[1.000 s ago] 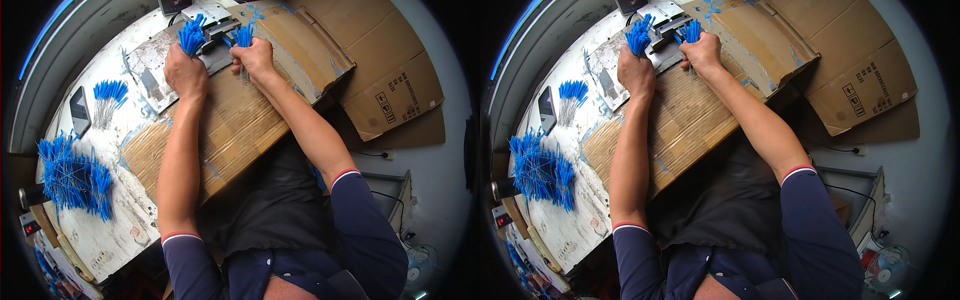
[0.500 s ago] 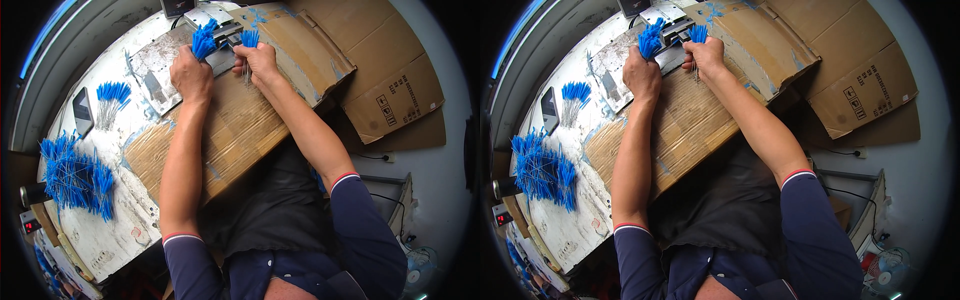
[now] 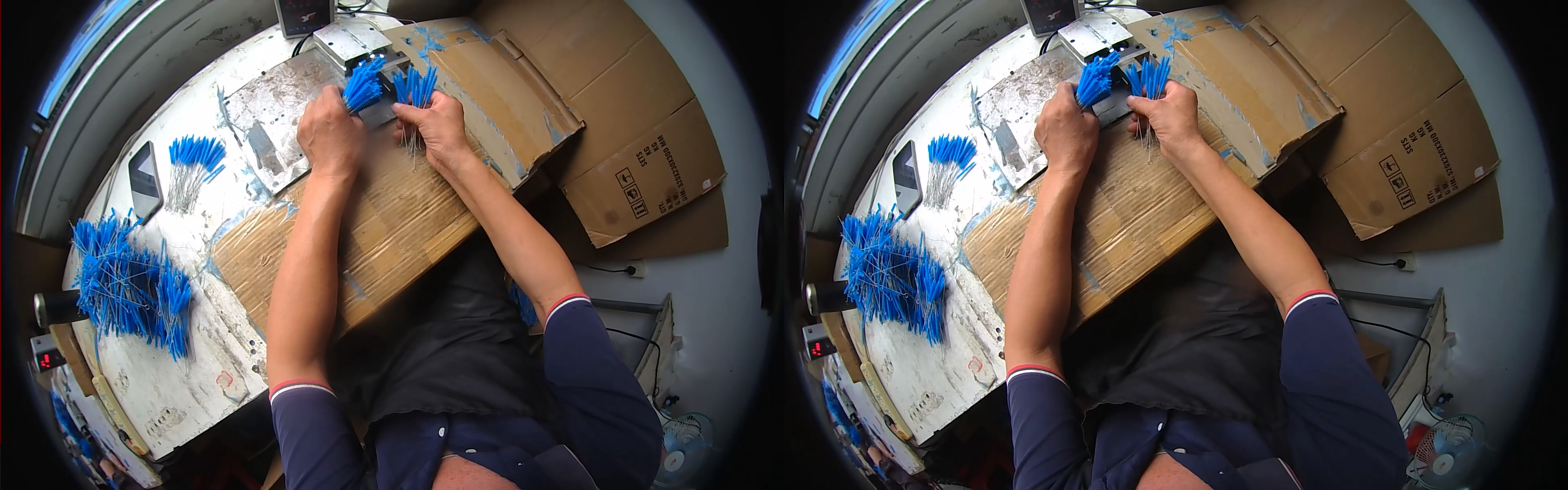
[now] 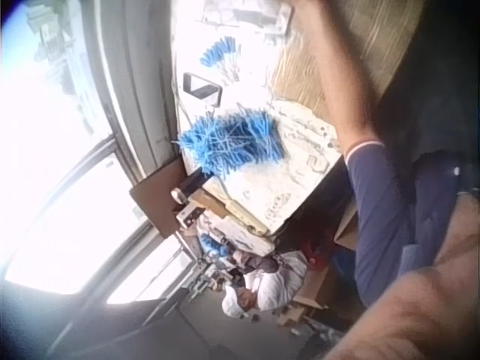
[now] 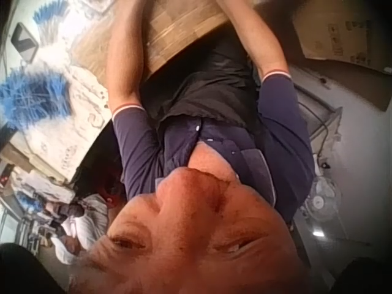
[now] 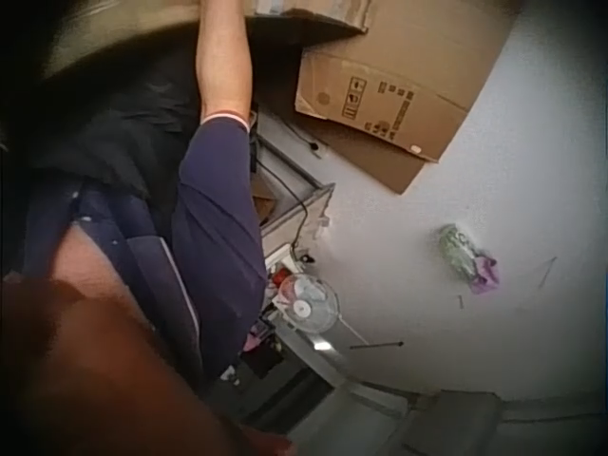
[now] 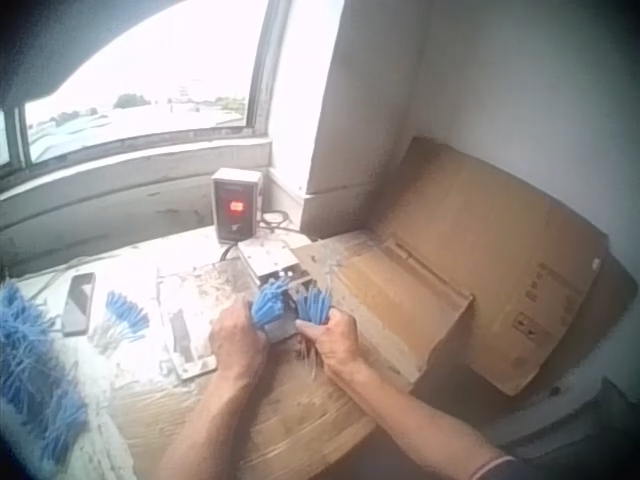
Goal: The person is assembling bundles of small blue brush-like items and using a desktop machine to secure or crimp them.
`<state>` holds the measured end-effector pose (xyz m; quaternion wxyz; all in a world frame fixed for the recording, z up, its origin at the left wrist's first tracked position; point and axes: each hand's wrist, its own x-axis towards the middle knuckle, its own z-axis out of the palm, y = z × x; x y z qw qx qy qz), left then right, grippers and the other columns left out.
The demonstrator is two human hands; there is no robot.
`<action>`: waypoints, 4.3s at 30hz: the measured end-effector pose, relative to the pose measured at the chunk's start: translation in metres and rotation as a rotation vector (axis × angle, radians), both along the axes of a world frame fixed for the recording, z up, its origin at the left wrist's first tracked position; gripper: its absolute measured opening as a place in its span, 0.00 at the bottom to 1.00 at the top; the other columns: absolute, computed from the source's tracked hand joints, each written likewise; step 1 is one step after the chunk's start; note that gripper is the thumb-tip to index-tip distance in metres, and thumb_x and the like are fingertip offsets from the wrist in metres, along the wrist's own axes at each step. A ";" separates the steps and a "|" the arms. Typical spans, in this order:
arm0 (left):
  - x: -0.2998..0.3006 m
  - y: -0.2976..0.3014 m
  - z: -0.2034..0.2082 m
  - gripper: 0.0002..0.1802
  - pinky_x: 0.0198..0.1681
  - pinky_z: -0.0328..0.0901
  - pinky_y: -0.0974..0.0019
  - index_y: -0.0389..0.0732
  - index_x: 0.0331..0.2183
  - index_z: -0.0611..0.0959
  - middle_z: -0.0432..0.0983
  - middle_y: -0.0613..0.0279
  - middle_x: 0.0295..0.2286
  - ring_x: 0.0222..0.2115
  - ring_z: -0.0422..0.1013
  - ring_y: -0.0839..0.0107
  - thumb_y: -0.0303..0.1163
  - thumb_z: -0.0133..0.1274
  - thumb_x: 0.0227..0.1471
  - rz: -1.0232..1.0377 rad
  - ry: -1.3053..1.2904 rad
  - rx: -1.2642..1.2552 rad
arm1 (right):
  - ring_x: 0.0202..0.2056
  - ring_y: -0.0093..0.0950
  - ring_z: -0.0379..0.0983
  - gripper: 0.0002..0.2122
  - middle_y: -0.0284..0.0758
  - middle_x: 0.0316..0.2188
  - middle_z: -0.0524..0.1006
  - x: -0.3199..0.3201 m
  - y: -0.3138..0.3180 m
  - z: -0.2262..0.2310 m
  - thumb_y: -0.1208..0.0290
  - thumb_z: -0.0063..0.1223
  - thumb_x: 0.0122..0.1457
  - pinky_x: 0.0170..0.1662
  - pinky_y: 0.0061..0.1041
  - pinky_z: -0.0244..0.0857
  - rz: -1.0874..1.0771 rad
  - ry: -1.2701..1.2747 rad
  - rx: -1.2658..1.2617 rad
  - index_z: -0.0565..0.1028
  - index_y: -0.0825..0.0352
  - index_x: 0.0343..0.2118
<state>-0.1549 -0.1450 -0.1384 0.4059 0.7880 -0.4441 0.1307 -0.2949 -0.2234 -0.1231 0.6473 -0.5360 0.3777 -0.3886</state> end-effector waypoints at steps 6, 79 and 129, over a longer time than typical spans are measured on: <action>-0.002 0.000 -0.003 0.11 0.37 0.69 0.49 0.40 0.35 0.80 0.80 0.51 0.29 0.33 0.77 0.50 0.24 0.53 0.44 -0.022 -0.038 0.026 | 0.21 0.24 0.76 0.08 0.36 0.25 0.78 -0.005 -0.003 0.003 0.81 0.63 0.52 0.22 0.24 0.75 0.048 -0.062 0.104 0.74 0.71 0.33; 0.001 -0.003 -0.004 0.12 0.41 0.65 0.52 0.39 0.36 0.77 0.76 0.51 0.30 0.36 0.73 0.50 0.21 0.52 0.45 0.053 0.010 -0.131 | 0.21 0.23 0.74 0.05 0.34 0.24 0.77 0.015 -0.013 -0.001 0.81 0.62 0.51 0.19 0.25 0.74 -0.075 0.108 -0.008 0.75 0.70 0.29; 0.006 -0.001 -0.005 0.17 0.38 0.67 0.48 0.38 0.41 0.70 0.76 0.44 0.32 0.35 0.73 0.41 0.22 0.54 0.47 -0.009 0.418 -0.679 | 0.26 0.19 0.70 0.02 0.30 0.26 0.75 -0.021 -0.035 -0.043 0.78 0.56 0.63 0.27 0.19 0.67 0.018 -0.121 -0.133 0.74 0.67 0.35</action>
